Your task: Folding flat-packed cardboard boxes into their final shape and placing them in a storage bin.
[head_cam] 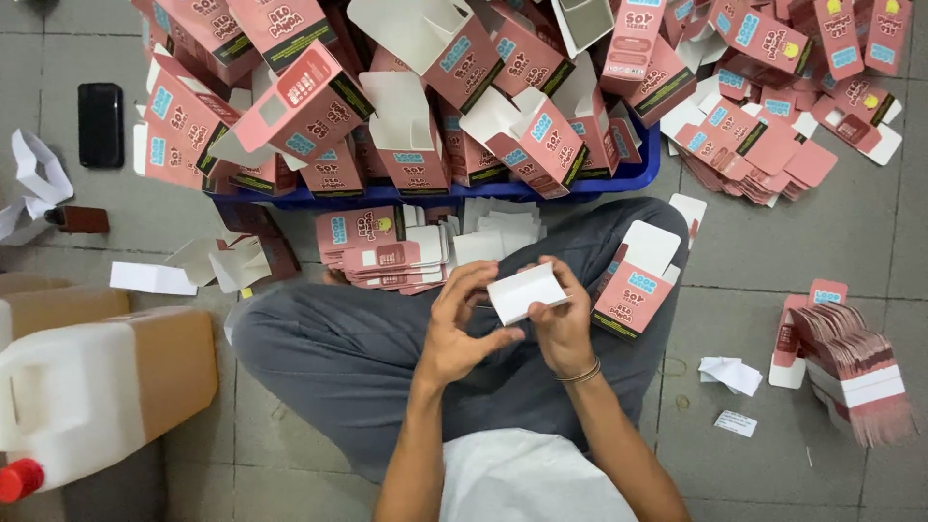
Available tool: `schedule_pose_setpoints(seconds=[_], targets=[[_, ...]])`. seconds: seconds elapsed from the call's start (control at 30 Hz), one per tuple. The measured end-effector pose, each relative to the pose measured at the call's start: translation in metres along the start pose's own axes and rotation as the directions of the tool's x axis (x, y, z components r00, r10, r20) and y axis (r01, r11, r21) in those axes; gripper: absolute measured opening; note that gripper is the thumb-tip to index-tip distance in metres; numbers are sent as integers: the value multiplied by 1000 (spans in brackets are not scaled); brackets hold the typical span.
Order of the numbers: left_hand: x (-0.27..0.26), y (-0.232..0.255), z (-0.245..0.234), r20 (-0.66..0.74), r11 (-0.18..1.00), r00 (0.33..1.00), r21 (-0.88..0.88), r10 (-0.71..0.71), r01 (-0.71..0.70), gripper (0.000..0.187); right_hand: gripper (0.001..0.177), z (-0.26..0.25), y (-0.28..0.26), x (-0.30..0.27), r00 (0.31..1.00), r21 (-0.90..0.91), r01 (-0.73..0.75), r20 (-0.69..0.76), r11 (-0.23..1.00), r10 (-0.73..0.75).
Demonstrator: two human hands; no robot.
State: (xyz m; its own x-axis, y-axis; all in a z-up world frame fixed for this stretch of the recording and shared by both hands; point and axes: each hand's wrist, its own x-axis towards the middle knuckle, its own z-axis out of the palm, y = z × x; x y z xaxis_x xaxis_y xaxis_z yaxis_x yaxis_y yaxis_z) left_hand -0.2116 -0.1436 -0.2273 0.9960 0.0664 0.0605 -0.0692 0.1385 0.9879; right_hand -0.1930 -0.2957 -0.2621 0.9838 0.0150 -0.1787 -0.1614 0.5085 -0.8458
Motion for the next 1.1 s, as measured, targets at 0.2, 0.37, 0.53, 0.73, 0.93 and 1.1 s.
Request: schedule_pose_setpoints(seconds=[0.2,0.37,0.53,0.73,0.93,1.1], targets=[[-6,-10,15,-116,997,993,-67,37,-45,81,82,-1,-4,-4,997,-138,81,-2,987,-82],[-12,-33,11,-163,977,987,-208,10,-44,78,83,4,-10,-6,999,-43,49,18,998,-49],[-12,-46,6,-233,896,972,-429,15,-117,80,106,-1,-39,-13,991,-199,27,137,980,1],[-10,-32,-17,-84,560,996,-826,-23,-57,75,53,-46,-86,-38,860,-746,422,150,515,-488],[5,-40,-8,-174,563,984,-816,-28,-128,87,92,-92,-54,-26,848,-929,-54,-236,366,-475],[-1,-58,-5,-102,599,994,-799,-36,-60,78,82,-73,-47,-29,917,-965,-232,-258,120,-303]])
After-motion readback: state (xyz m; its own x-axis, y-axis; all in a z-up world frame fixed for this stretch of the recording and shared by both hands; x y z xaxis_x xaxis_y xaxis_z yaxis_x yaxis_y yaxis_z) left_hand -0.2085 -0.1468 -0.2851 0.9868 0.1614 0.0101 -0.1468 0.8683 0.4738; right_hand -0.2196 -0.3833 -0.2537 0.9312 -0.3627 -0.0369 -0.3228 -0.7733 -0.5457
